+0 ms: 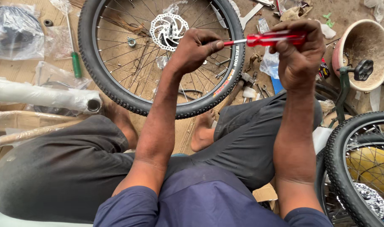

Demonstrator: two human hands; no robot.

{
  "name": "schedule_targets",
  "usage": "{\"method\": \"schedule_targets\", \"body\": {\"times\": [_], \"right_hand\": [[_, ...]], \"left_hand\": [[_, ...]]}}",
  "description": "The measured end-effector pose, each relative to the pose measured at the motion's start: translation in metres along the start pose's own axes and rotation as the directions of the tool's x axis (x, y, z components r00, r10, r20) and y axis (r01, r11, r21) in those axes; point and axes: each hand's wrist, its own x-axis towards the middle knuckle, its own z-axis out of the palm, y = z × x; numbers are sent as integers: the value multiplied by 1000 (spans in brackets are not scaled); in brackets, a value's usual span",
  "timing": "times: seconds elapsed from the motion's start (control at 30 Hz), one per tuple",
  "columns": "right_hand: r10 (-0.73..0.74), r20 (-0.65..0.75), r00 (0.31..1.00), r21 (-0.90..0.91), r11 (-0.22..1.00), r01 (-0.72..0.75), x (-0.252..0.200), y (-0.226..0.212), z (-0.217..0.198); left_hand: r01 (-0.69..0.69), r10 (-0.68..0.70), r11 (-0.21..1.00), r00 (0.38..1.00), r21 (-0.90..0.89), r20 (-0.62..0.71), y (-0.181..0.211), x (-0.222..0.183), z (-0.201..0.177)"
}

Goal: The person sorts through a bin of small hardware and uses a screwdriver and hex key to install and tighten bolts on a bicycle wheel hub and disc brake rotor while sitting on the floor.

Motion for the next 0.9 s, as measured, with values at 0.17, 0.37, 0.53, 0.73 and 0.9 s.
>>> {"method": "schedule_targets", "body": {"times": [0.17, 0.37, 0.53, 0.73, 0.9], "right_hand": [[215, -80, 973, -242, 943, -228, 29, 0, 17], [167, 121, 978, -490, 867, -88, 64, 35, 43], [165, 61, 984, -366, 921, -132, 102, 107, 72], [-58, 278, 959, -712, 657, 246, 122, 136, 100], [8, 372, 928, -645, 722, 252, 124, 156, 124]], "left_hand": [[88, -85, 996, 994, 31, -75, -11, 2, 4], [-8, -36, 986, 964, -165, -262, -67, 13, 4], [-19, 90, 993, 778, 121, -621, -124, 23, -68], [151, -135, 988, 802, -22, -582, -170, 19, -68], [157, -135, 988, 889, 14, -437, -188, 23, -51]]}}
